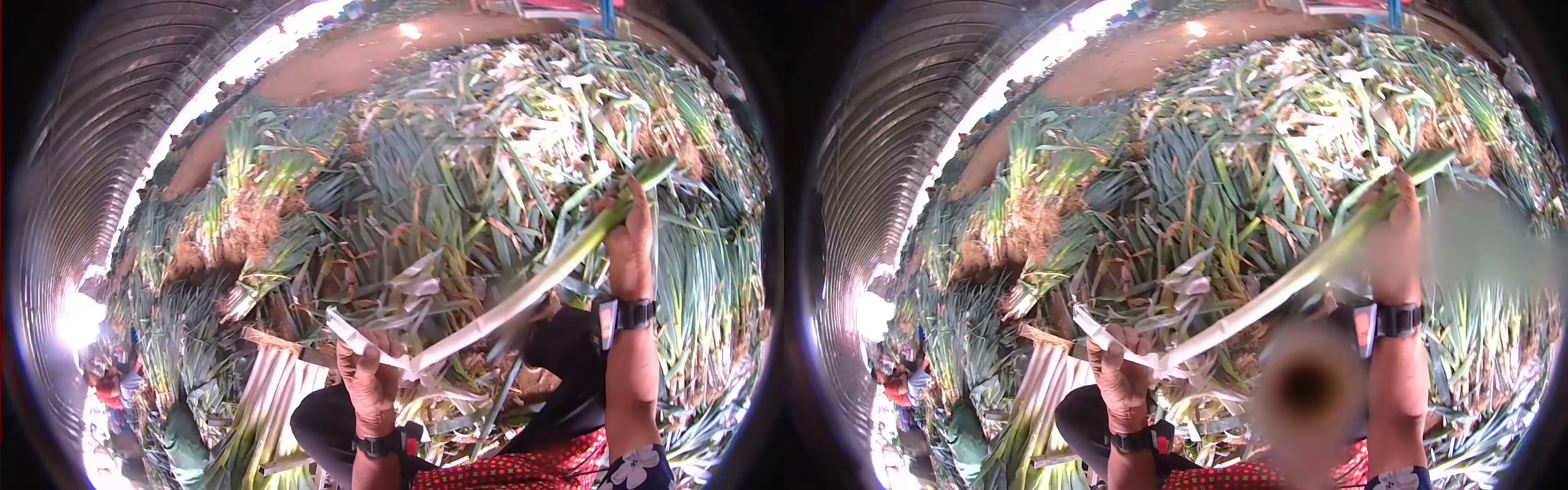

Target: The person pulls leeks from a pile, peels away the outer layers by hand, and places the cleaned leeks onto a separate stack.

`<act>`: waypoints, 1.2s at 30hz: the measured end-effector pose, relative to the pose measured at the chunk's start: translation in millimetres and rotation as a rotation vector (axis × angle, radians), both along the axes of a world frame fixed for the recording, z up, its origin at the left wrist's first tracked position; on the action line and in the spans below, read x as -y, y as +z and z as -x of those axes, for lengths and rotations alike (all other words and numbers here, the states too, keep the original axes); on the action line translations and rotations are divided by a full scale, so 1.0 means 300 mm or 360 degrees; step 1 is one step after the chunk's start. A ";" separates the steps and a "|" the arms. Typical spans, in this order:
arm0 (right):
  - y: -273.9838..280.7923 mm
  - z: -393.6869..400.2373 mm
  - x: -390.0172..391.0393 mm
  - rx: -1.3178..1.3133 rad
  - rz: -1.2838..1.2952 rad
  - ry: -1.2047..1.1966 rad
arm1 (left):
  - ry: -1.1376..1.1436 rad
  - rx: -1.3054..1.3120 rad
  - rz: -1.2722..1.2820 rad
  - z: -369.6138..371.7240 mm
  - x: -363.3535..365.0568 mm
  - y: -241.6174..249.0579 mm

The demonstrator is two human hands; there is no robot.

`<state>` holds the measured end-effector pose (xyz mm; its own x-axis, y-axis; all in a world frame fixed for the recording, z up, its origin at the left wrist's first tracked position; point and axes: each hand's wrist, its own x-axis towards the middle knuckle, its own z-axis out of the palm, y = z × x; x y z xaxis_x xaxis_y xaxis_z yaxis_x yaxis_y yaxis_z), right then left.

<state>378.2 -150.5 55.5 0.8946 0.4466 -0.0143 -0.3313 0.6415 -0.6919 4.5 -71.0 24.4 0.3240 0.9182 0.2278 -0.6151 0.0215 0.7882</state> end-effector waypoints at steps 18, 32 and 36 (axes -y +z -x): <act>0.065 0.048 0.024 0.0083 -0.0233 0.0002 | 0.1137 -0.0874 0.0192 0.303 -0.158 -0.152; 0.037 0.029 0.024 0.0270 -0.0094 0.0072 | 0.0660 -0.2135 -0.1981 0.109 -0.079 -0.098; 0.037 0.027 0.024 0.0138 -0.0226 0.0101 | 0.0655 -0.2082 -0.2088 0.129 -0.080 -0.058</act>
